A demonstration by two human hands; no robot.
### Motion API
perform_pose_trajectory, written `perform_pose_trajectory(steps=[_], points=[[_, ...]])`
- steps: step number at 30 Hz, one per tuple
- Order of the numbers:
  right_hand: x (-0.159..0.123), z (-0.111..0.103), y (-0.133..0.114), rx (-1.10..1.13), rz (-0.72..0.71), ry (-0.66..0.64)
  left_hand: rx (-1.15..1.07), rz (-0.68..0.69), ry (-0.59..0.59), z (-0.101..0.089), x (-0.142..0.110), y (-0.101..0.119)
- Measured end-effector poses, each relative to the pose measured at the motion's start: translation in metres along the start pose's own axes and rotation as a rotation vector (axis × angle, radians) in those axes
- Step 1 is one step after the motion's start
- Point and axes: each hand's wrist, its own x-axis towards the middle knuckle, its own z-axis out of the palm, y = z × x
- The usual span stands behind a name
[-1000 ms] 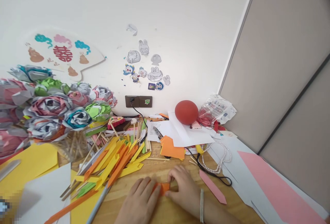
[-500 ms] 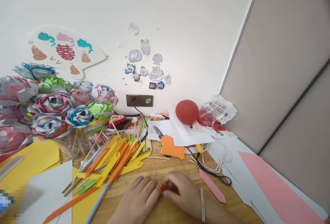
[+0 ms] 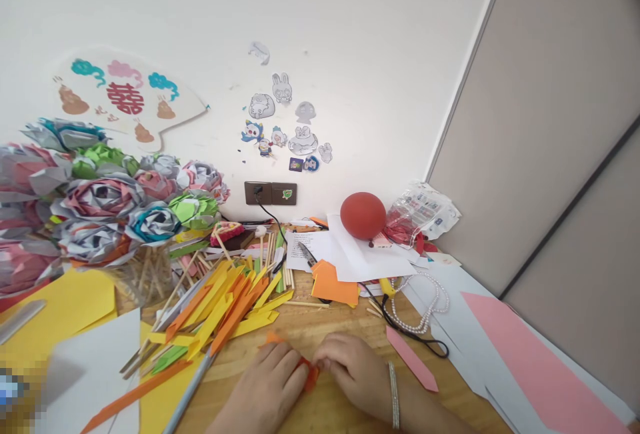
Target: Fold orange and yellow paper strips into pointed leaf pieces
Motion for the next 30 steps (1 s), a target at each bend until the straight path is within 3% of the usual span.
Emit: perform_pose_trajectory(steps=[7, 15, 20, 30], points=[[0.000, -0.002, 0.006, -0.137, -0.151, -0.004, -0.165, -0.036, 0.027, 0.003, -0.001, -0.004], [0.000, -0.005, 0.012, -0.243, -0.261, -0.030, -0.288, -0.008, -0.044, -0.013, 0.001, -0.008], [0.000, -0.010, 0.013, -0.191, -0.188, -0.064, -0.422, -0.043, -0.114, -0.022, 0.007, -0.011], [0.007, -0.002, 0.018, -0.054, 0.091, -0.108, -0.766, -0.277, -0.135, -0.010, 0.010, -0.014]])
